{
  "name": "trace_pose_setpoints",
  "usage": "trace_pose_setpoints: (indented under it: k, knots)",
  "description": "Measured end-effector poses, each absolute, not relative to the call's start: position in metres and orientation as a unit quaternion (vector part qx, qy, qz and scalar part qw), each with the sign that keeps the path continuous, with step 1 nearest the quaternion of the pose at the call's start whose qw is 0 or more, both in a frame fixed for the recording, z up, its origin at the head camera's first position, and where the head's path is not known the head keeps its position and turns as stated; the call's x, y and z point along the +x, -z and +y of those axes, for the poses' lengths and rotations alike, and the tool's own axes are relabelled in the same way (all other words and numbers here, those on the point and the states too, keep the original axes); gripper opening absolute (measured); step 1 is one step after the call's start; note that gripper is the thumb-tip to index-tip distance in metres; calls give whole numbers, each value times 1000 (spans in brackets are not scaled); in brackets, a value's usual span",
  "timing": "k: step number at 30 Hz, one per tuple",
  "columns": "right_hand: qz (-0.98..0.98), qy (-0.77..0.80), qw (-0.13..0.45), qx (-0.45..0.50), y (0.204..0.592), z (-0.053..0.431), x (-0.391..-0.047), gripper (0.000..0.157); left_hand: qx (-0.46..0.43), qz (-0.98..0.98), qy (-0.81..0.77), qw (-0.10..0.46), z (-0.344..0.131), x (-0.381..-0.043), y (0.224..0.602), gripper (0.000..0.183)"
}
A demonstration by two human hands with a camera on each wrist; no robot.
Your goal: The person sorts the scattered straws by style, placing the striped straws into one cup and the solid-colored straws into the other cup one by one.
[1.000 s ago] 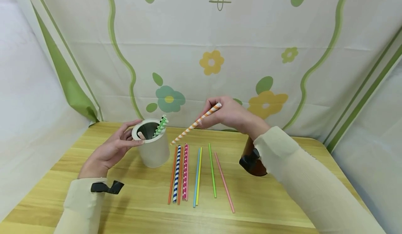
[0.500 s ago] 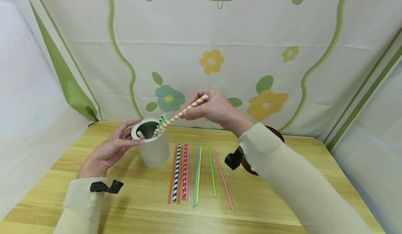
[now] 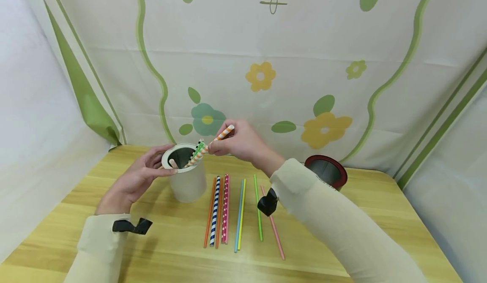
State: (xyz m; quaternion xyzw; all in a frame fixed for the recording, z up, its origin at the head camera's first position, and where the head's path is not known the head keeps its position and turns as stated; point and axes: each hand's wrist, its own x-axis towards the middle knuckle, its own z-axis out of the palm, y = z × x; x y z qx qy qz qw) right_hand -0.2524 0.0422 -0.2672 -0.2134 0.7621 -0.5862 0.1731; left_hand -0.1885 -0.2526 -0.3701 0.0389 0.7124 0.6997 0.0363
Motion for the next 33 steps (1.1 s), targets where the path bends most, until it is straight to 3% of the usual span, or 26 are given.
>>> trace_pose_setpoints:
  k: [11,21,33]
  knots:
    - [789,547,175,-217,281,25,-251,15,29,721,-692,17,-246,-189,367,86]
    - [812,513,184,-209,292,13,-250,25,37,732,-680,20,-245,-189,369,82]
    - [831,483,184,-206,302,3,-253,22,32,737,-675,22,-246,-188,368,77]
